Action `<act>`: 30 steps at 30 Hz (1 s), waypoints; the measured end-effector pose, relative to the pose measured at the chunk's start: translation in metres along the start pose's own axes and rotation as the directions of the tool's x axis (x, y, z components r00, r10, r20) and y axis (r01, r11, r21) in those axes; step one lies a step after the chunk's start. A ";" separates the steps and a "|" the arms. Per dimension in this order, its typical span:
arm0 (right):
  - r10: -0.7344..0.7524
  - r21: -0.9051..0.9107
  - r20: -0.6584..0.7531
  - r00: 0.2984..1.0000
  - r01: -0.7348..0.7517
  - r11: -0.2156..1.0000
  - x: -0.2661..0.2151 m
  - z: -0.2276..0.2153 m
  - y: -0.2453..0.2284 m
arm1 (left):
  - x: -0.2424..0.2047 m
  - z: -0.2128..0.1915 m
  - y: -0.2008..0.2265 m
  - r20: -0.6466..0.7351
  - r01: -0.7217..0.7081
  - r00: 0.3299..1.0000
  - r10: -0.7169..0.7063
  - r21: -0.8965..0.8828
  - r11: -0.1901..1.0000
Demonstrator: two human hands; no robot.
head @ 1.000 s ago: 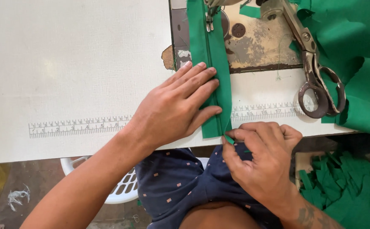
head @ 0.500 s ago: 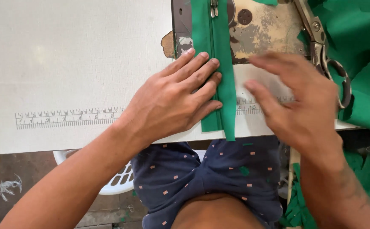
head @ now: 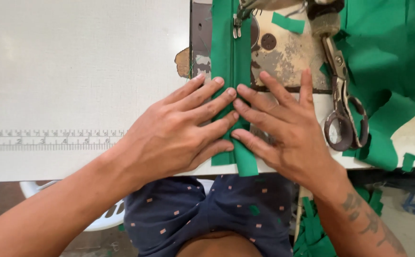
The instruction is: Folding and sewing green fabric strips using an industrial sewing machine and cutting them with scissors.
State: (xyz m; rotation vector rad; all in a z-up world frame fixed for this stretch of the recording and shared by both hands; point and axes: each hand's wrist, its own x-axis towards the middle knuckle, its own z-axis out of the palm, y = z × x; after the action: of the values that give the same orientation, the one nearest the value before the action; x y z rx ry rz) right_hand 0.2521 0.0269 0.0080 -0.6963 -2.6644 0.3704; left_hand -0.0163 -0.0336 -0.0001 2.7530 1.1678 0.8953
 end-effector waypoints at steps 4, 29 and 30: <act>0.055 -0.027 0.010 0.998 -0.054 0.998 0.007 -0.004 -0.001 | 0.003 -0.005 -0.009 0.078 0.002 0.997 -0.005 0.041 0.999; 0.380 -0.040 -0.160 0.911 -0.390 0.920 0.006 -0.022 -0.029 | 0.028 0.006 -0.063 0.079 0.043 0.996 -0.044 0.016 0.999; 0.382 -0.028 -0.168 0.909 -0.392 0.920 0.004 -0.008 -0.028 | 0.028 0.004 -0.063 0.090 0.039 0.995 -0.041 0.023 0.999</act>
State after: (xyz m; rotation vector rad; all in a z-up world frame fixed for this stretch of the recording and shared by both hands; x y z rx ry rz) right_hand 0.2405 0.0061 0.0255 -1.2277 -2.3861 0.3197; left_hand -0.0399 0.0312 -0.0038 2.7437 1.2194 0.7497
